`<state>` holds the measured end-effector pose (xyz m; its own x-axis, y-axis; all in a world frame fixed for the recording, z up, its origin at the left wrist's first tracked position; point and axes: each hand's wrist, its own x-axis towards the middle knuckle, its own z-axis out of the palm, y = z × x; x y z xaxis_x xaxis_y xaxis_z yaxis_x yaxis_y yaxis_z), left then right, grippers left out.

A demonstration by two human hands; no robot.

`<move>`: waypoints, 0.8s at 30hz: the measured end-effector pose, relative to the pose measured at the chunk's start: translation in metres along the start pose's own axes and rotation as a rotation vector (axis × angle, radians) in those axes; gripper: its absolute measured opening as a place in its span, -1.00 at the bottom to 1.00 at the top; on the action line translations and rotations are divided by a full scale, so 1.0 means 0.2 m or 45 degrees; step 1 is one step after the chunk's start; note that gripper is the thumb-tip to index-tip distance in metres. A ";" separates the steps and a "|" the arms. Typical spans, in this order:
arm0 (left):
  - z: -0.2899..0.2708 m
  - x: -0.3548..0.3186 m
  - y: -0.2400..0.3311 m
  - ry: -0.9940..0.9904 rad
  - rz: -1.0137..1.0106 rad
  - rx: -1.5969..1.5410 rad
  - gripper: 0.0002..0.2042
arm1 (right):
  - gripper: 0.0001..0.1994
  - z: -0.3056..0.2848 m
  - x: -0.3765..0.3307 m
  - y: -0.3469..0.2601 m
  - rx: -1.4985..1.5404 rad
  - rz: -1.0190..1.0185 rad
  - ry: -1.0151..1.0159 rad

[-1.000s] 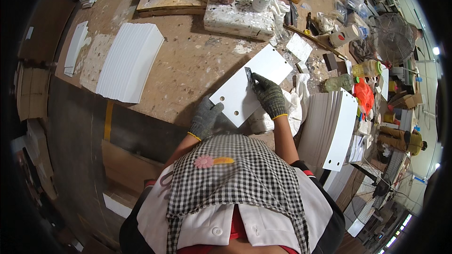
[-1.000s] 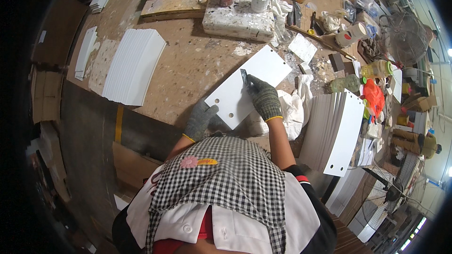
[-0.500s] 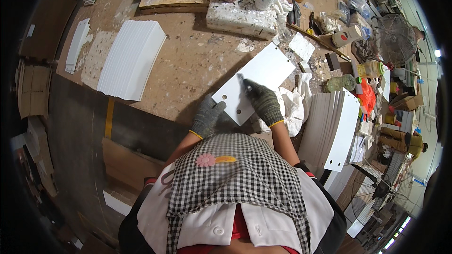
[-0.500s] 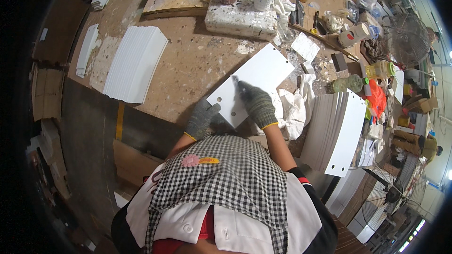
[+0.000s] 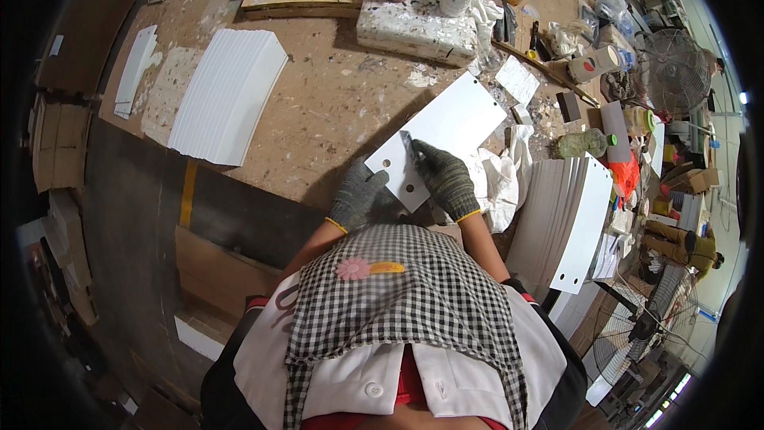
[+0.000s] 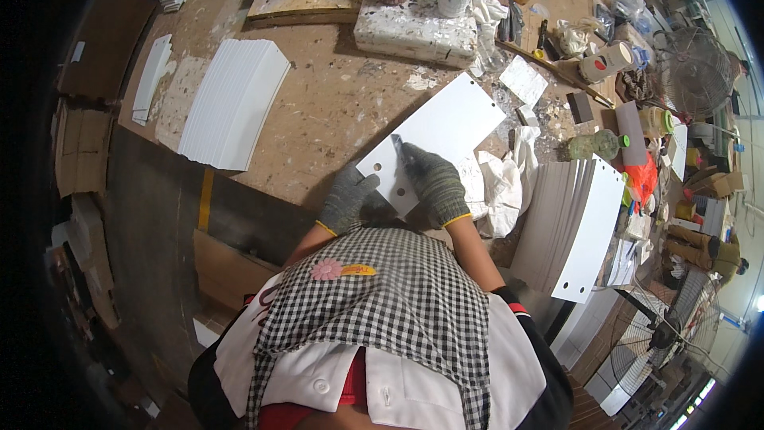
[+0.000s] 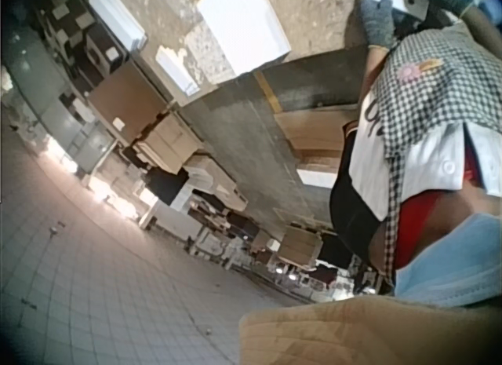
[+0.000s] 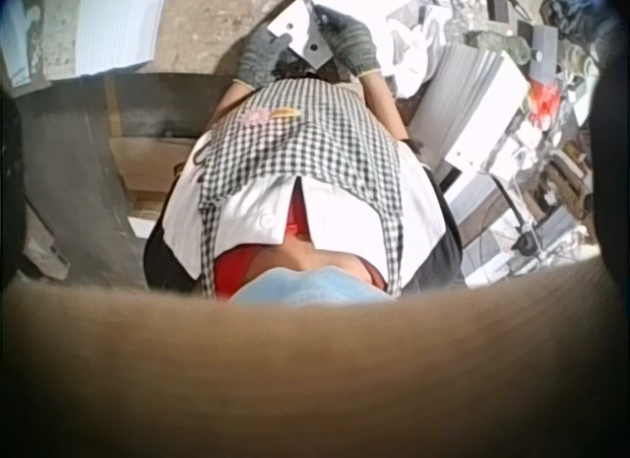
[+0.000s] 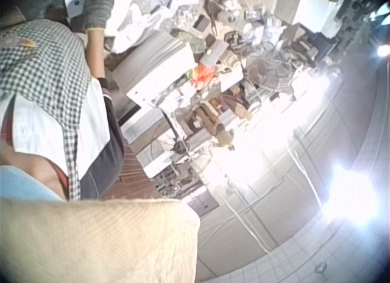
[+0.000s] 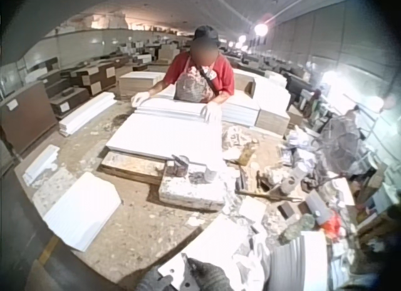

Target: The person wipes white rectangular panels with a cloth, handling them one at a time. The person flips and repositions the panels while continuing to wipe their surfaces.

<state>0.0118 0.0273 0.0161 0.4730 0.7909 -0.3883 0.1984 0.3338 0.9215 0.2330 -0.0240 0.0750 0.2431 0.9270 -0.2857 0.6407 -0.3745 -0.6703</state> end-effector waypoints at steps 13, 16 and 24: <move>0.00 0.00 -0.03 -0.013 0.005 0.019 -0.49 | -0.56 0.03 -0.01 0.03 0.107 0.011 -0.040; 0.00 0.00 -0.03 -0.010 -0.005 -0.053 -0.48 | -0.55 0.01 -0.01 0.02 0.187 0.131 0.063; 0.00 -0.01 -0.01 -0.011 -0.030 0.026 -0.47 | -0.58 0.01 -0.01 0.02 0.219 0.110 0.014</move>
<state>0.0108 0.0260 0.0150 0.4753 0.7784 -0.4102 0.2274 0.3417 0.9119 0.2336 -0.0263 0.0719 0.3000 0.8911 -0.3405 0.4832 -0.4498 -0.7511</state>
